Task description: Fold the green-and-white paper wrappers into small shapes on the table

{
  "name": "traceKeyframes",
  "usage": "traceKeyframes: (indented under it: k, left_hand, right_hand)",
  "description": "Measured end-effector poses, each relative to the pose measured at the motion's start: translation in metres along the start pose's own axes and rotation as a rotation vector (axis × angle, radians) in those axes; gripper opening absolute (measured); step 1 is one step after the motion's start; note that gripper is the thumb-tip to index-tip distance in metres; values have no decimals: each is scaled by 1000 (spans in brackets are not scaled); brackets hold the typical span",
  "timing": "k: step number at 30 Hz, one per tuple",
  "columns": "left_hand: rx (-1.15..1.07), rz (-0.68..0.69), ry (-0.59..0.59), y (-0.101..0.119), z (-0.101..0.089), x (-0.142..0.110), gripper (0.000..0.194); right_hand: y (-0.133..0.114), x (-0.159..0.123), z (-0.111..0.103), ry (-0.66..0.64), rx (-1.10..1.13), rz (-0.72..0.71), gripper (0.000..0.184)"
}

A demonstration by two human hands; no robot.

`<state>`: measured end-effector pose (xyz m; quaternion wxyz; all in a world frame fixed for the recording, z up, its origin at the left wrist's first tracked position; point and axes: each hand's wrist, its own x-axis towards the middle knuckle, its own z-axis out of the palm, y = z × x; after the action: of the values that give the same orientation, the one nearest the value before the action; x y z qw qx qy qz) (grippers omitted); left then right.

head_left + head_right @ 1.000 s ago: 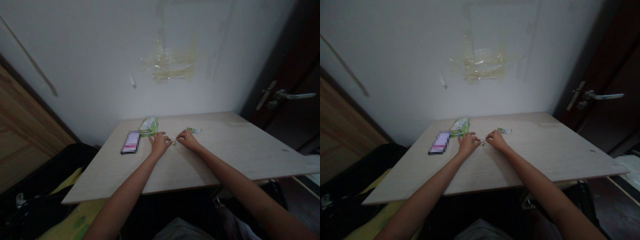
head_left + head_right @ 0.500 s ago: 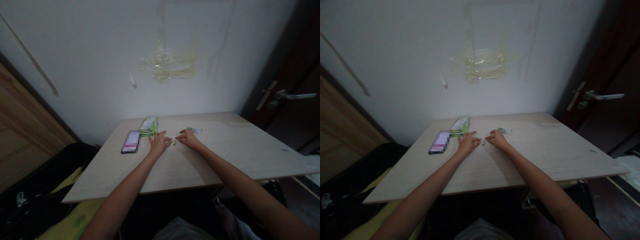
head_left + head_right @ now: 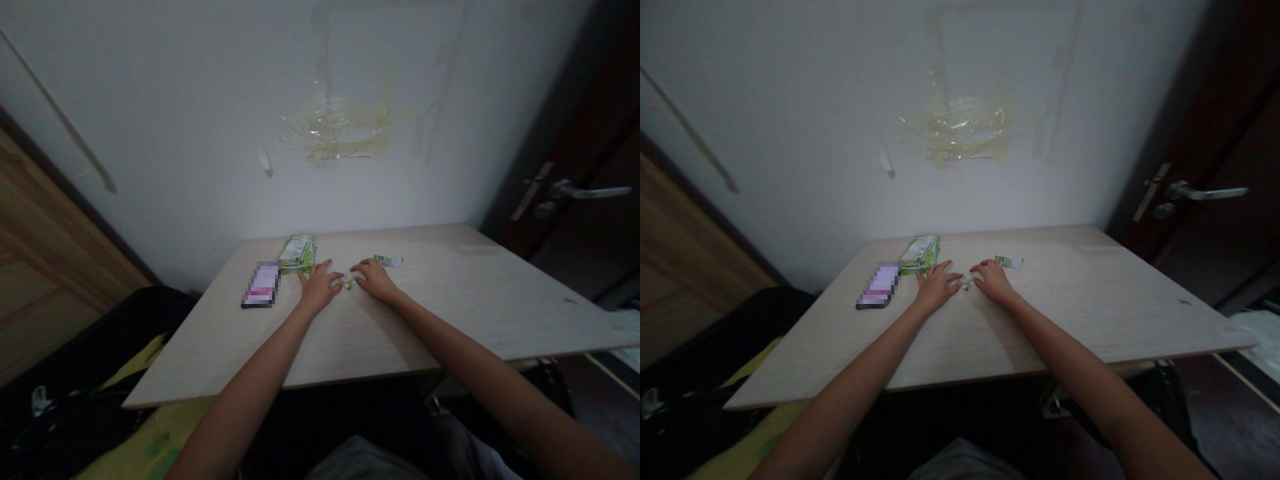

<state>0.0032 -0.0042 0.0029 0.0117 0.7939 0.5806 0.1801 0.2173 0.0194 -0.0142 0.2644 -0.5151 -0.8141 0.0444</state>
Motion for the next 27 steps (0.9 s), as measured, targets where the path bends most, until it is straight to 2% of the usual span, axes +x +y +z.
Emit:
traceKeyframes:
  k: [3, 6, 11, 18, 27]
  left_hand:
    - [-10, 13, 67, 2, 1, 1, 27]
    - [-57, -31, 53, 1, 2, 4, 23]
    - [-128, -117, 26, -2, 0, 7, 21]
    - [-86, -114, 13, 2, -4, 7, 22]
    - [-51, -88, 21, 8, -1, 2, 34]
  right_hand:
    - [1, 1, 1, 62, 54, -26, 23]
    - [2, 2, 2, 71, 77, -18, 14]
    - [5, 3, 1, 52, 109, 12, 14]
    - [3, 2, -3, 33, 103, -9, 17]
    - [0, 0, -5, 5, 94, -19, 22]
